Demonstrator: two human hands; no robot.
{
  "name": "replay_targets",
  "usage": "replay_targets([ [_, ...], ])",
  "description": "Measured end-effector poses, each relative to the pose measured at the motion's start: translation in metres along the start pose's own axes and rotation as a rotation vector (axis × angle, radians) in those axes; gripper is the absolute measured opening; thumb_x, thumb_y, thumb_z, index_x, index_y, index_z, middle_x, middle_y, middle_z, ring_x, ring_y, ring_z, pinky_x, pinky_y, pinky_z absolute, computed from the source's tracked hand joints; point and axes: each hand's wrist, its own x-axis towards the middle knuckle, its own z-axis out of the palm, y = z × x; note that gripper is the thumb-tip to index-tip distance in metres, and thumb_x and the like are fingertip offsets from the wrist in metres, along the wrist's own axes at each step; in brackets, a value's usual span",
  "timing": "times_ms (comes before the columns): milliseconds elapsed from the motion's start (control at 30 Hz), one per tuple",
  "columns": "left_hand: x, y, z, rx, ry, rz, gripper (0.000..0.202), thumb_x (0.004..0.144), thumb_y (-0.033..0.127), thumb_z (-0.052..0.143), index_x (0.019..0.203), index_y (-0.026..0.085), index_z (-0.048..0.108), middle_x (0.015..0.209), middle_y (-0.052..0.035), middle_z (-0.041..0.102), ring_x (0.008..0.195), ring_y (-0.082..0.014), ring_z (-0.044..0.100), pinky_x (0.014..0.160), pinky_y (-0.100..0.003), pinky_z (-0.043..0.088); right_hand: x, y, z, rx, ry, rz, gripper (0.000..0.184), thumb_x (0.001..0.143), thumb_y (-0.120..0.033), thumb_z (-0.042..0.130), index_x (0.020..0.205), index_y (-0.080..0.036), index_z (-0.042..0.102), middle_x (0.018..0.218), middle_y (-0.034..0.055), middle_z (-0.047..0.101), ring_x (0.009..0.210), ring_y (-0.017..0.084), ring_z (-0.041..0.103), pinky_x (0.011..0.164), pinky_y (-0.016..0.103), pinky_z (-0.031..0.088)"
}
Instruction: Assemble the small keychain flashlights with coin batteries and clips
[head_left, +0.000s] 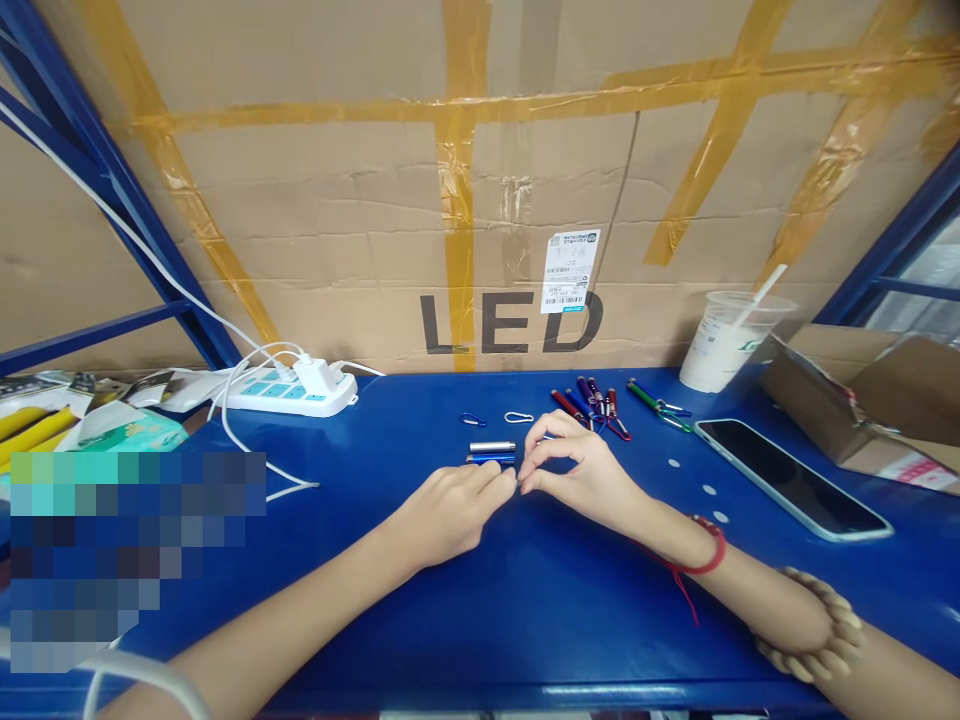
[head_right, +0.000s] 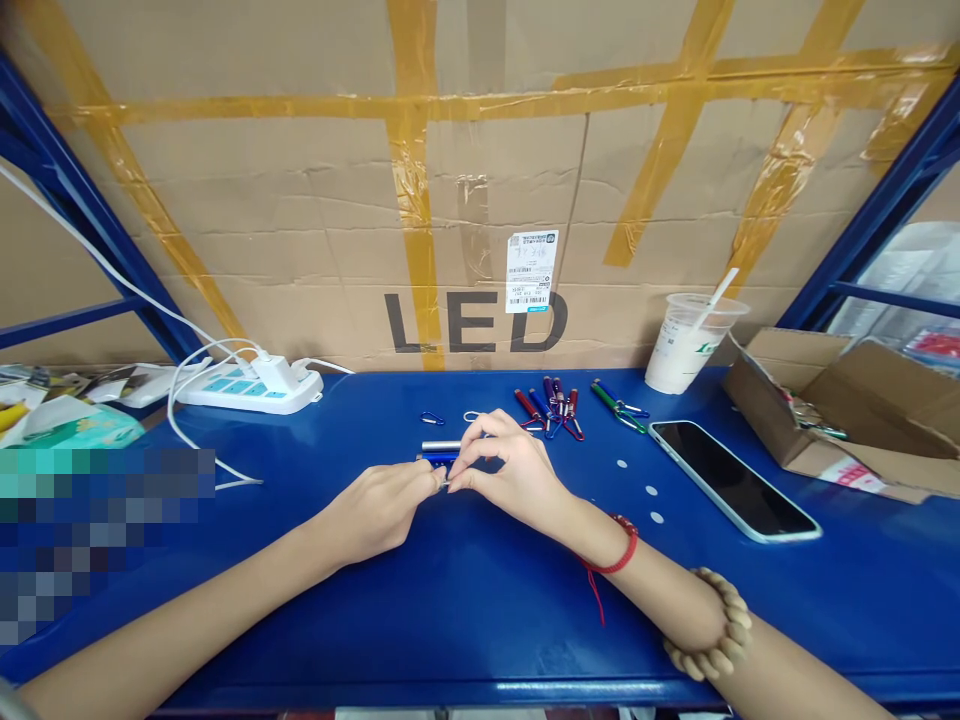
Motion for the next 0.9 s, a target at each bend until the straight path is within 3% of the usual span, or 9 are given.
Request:
replay_targets([
  [167,0.001,-0.001,-0.001,-0.001,-0.051,-0.013,0.021,0.086,0.003,0.028,0.089,0.016,0.043,0.069,-0.0011,0.057,0.059,-0.0148,0.058,0.049,-0.024,0.044,0.001,0.0,0.003,0.064,0.007,0.083,0.008,0.068,-0.022,0.071,0.061,-0.021,0.069,0.072,0.0018,0.057,0.073,0.014,0.051,0.068,0.029,0.044],
  [400,0.002,-0.002,0.001,-0.08,0.004,-0.082,0.02,0.088,0.006,0.027,0.085,0.017,0.043,0.067,-0.0012,0.056,0.054,-0.0139,0.056,0.048,-0.023,0.043,0.003,-0.002,0.005,0.223,0.051,0.199,0.01,0.066,-0.028,0.073,0.063,-0.019,0.07,0.07,0.0025,0.055,0.069,0.014,0.052,0.051,0.023,0.04],
  [733,0.002,-0.002,0.006,-0.281,0.063,-0.264,0.008,0.09,0.017,0.037,0.091,0.018,0.044,0.086,-0.0053,0.067,0.072,-0.0167,0.066,0.06,-0.025,0.052,0.007,-0.005,0.001,0.247,0.058,0.258,0.019,0.068,-0.037,0.068,0.067,-0.018,0.07,0.075,0.0037,0.058,0.068,0.013,0.055,0.047,0.021,0.04],
  [900,0.007,-0.001,0.003,-0.335,0.066,-0.424,0.012,0.089,0.019,0.04,0.1,0.019,0.043,0.087,-0.0037,0.067,0.077,-0.0162,0.066,0.066,-0.026,0.052,0.015,-0.001,-0.021,0.105,0.249,0.267,0.025,0.074,-0.041,0.062,0.07,-0.017,0.069,0.079,0.005,0.064,0.072,0.015,0.059,0.051,0.021,0.043],
])
